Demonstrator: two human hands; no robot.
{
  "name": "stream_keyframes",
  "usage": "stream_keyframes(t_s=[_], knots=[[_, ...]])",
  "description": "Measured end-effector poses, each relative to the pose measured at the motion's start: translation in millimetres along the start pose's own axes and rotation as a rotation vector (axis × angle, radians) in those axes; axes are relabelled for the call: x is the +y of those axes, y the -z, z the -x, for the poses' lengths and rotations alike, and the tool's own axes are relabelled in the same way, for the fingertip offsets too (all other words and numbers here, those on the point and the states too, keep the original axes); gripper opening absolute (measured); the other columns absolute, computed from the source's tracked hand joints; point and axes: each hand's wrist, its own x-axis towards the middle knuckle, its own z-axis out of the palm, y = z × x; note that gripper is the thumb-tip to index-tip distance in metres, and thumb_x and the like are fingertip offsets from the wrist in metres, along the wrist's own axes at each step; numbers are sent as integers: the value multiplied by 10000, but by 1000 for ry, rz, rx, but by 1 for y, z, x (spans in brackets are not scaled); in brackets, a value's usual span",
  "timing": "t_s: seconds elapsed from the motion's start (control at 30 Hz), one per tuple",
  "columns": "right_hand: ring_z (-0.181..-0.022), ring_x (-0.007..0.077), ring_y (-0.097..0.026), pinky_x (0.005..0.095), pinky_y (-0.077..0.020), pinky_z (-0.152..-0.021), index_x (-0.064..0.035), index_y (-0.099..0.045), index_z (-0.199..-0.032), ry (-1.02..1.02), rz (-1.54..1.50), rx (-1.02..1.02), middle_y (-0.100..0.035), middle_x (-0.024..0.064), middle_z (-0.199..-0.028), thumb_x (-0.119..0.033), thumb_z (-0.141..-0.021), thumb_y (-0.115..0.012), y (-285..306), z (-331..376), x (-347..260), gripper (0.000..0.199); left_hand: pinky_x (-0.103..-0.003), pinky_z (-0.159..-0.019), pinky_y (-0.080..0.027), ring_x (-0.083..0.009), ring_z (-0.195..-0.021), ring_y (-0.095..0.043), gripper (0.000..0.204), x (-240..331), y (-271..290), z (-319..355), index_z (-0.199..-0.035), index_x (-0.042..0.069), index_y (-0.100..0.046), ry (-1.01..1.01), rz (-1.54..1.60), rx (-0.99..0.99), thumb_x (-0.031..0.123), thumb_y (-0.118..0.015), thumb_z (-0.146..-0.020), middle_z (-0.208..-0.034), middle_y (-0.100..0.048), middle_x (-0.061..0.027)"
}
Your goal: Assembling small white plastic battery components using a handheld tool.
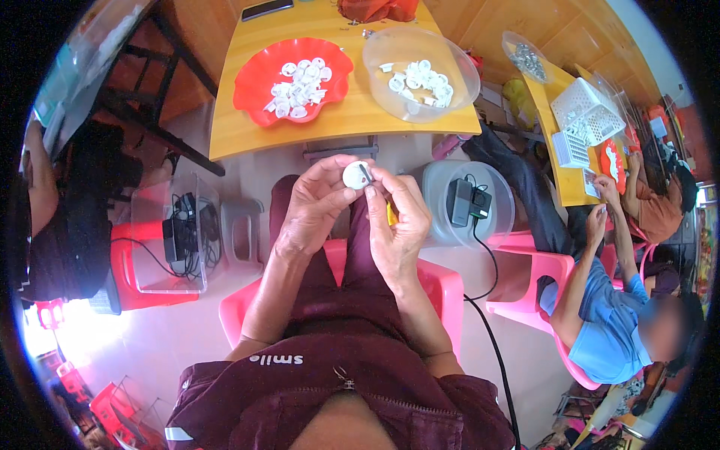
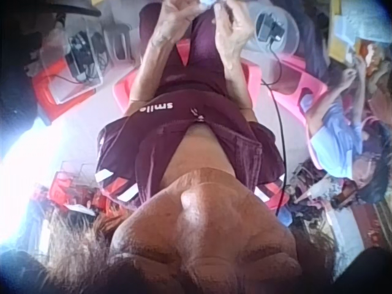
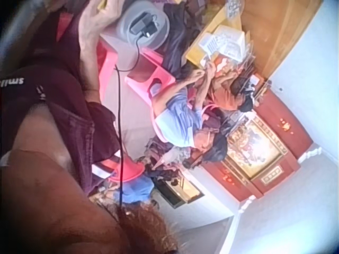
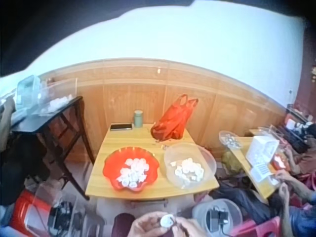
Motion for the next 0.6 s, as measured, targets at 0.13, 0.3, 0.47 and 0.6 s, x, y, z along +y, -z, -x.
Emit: stream_keyframes(t_s=[0.13, 0.3, 0.47, 0.6], knots=[[-680, 82, -512, 196, -404, -583, 23, -625, -1042, -74, -59, 52, -559, 42, -853, 9, -847, -603, -5, -1, -2, 197, -285, -898, -470, -139, -1022, -568, 350, -9, 6, 4, -1123, 28, -566, -1, -35, -14, -72, -630, -793, -1082, -609, -62], [-733, 110, -537, 225, -435, -657, 36, -634, -997, -10, -58, 100, -571, 61, -806, 20, -825, -621, -7, -3, 6, 173, -282, -872, -474, -136, -988, -574, 328, -8, -3, 9, -1094, 35, -562, -32, -71, 21, -65, -636, -791, -1039, -617, -55], [-721, 125, -562, 228, -438, -640, 40, -641, -965, 16, -38, -81, -600, 81, -810, 39, -804, -629, 0, -10, 0, 161, -241, -731, -484, -103, -817, -593, 139, 3, 11, 8, -993, 39, -561, 68, -99, 22, 123, -602, -889, -939, -628, -49], [-720, 137, -570, 238, -446, -645, 22, -651, -960, -16, -30, -164, -606, 84, -817, 64, -791, -620, 1, -11, -3, 177, -234, -740, -489, -104, -828, -600, 167, 12, 17, 7, -1015, 25, -570, 129, -130, 15, 123, -608, -885, -955, -631, -56]])
